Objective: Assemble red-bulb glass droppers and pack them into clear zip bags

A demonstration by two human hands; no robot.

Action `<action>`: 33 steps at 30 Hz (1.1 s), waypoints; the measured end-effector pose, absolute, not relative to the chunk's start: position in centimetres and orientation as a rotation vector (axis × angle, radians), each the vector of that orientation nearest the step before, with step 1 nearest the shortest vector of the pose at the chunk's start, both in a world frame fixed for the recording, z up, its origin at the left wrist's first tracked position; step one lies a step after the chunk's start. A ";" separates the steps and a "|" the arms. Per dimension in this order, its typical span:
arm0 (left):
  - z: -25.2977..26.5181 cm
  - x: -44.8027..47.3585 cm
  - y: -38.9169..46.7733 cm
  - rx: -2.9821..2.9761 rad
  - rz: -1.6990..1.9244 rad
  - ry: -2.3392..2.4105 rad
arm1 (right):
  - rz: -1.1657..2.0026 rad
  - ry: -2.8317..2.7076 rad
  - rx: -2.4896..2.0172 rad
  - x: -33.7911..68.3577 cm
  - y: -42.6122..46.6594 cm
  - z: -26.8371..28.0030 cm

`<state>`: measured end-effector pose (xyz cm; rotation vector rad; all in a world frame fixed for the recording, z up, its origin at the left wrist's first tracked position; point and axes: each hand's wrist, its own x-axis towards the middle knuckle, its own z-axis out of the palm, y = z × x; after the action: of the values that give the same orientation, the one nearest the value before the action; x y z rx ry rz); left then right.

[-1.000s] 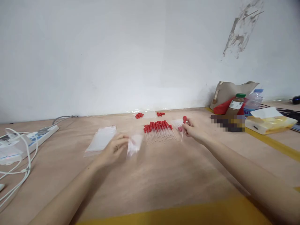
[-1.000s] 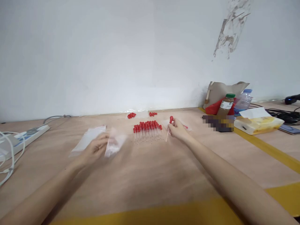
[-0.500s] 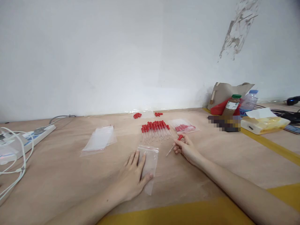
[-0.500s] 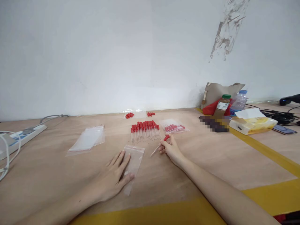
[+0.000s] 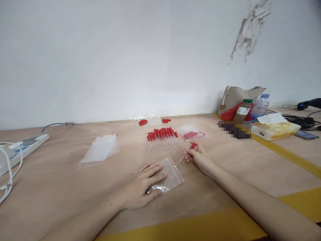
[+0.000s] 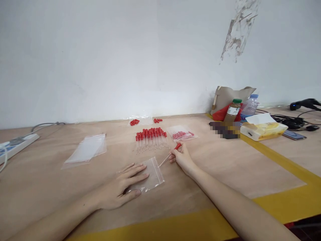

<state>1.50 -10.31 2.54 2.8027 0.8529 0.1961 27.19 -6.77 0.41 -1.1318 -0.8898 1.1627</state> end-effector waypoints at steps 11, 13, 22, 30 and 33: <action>2.6 1.4 -10.1 2.784 0.236 0.829 | 1.220 -0.903 -1.101 26.9 -7.0 0.4; 2.7 1.5 -10.1 2.780 0.235 0.829 | 1.270 -0.893 -1.078 26.7 -7.2 0.4; 3.3 1.6 -9.7 2.774 0.174 0.824 | 1.542 -1.068 -1.058 26.9 -8.1 1.0; 3.2 1.9 -8.8 2.761 0.196 0.702 | 1.494 -1.726 -0.886 28.9 -8.3 1.4; 3.1 2.0 -8.8 2.752 0.223 0.679 | 1.665 -1.626 -0.809 27.8 -8.8 1.0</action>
<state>1.97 -8.80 3.10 2.7522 0.6789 0.2229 27.78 -8.78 1.04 -0.8086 -1.6259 1.6653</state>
